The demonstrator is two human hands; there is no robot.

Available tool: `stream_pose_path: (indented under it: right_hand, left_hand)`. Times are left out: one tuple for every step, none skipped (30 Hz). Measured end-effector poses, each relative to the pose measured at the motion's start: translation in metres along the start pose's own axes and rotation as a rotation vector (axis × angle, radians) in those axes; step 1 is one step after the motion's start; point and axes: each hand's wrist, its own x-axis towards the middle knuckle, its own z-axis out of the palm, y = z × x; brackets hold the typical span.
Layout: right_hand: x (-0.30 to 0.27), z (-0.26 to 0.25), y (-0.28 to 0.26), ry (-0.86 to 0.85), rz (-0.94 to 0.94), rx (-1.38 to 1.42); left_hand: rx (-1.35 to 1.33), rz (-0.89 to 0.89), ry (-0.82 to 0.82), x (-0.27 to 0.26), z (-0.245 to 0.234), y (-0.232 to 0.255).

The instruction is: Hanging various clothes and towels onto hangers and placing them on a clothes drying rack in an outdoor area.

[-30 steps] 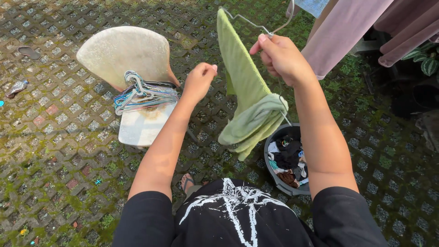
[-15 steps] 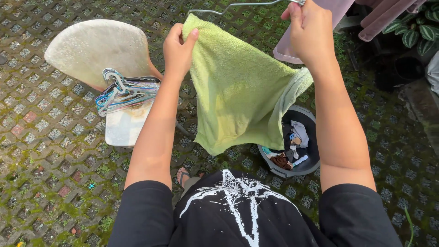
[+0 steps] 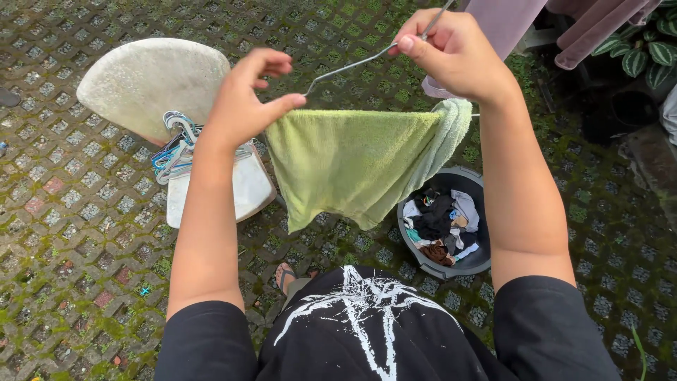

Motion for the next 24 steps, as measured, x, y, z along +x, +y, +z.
stream_pose_path:
  right_hand:
    - [0.004, 0.002, 0.001, -0.003, -0.002, 0.003]
    - [0.009, 0.005, 0.002, -0.002, -0.071, -0.061]
    - [0.015, 0.006, 0.002, 0.002, -0.144, -0.127]
    - [0.018, 0.008, 0.005, 0.004, -0.15, -0.126]
    - [0.022, 0.007, 0.006, 0.044, -0.15, -0.133]
    - [0.025, 0.006, 0.007, 0.085, -0.15, -0.139]
    - [0.023, 0.008, 0.002, 0.091, -0.15, -0.144]
    - [0.022, 0.01, -0.003, 0.155, -0.272, -0.255]
    - [0.021, 0.011, -0.009, 0.216, -0.397, -0.366]
    - [0.009, 0.004, 0.003, 0.219, -0.399, -0.371]
    - [0.0, -0.003, 0.014, 0.418, -0.227, -0.521]
    - [-0.009, -0.009, 0.026, 0.617, -0.048, -0.665]
    - [-0.015, -0.001, 0.035, 0.619, -0.057, -0.668]
    - [-0.021, 0.006, 0.045, 0.561, 0.17, -0.727]
    - [-0.028, 0.015, 0.055, 0.495, 0.397, -0.778]
    - [-0.025, 0.022, 0.065, 0.499, 0.391, -0.779]
    - [-0.025, 0.032, 0.075, 0.557, 0.324, -0.767]
    - [-0.024, 0.041, 0.085, 0.614, 0.257, -0.754]
    - [-0.02, 0.041, 0.097, 0.614, 0.254, -0.753]
    - [-0.016, 0.041, 0.109, 0.684, 0.153, -0.74]
    - [-0.012, 0.041, 0.12, 0.753, 0.051, -0.726]
    - [-0.008, 0.045, 0.124, 0.754, 0.05, -0.725]
    - [-0.003, 0.048, 0.127, 0.716, 0.148, -0.432]
    - [0.001, 0.051, 0.13, 0.665, 0.24, -0.141]
  left_hand:
    - [0.004, -0.002, 0.001, -0.001, 0.007, 0.0]
    - [-0.017, -0.138, -0.196, -0.002, 0.014, 0.0]
    - [-0.037, -0.267, -0.395, -0.001, 0.02, -0.001]
    - [-0.032, -0.265, -0.394, -0.007, 0.026, -0.001]
    - [-0.016, -0.297, -0.318, -0.01, 0.032, -0.003]
    - [-0.001, -0.329, -0.242, -0.013, 0.039, -0.004]
    - [-0.003, -0.323, -0.244, -0.018, 0.045, -0.006]
    - [-0.005, -0.365, -0.165, -0.023, 0.051, -0.009]
    - [-0.006, -0.407, -0.083, -0.028, 0.057, -0.012]
    - [-0.007, -0.402, -0.083, -0.033, 0.061, -0.014]
    - [0.068, -0.454, -0.026, -0.038, 0.063, -0.016]
    - [0.142, -0.506, 0.031, -0.043, 0.066, -0.019]
    - [0.143, -0.501, 0.037, -0.046, 0.068, -0.021]
    - [0.128, -0.476, 0.076, -0.049, 0.071, -0.022]
    - [0.112, -0.452, 0.111, -0.052, 0.074, -0.023]
    - [0.114, -0.447, 0.114, -0.051, 0.074, -0.021]
    - [0.107, -0.449, 0.132, -0.052, 0.076, -0.019]
    - [0.101, -0.45, 0.15, -0.052, 0.077, -0.017]
    - [0.103, -0.45, 0.152, -0.054, 0.078, -0.02]
    - [0.115, -0.451, 0.17, -0.056, 0.078, -0.022]
    - [0.126, -0.451, 0.187, -0.058, 0.079, -0.025]
    - [0.127, -0.45, 0.187, -0.059, 0.081, -0.026]
    - [0.126, -0.461, 0.183, -0.059, 0.083, -0.026]
    - [0.125, -0.473, 0.179, -0.06, 0.085, -0.026]
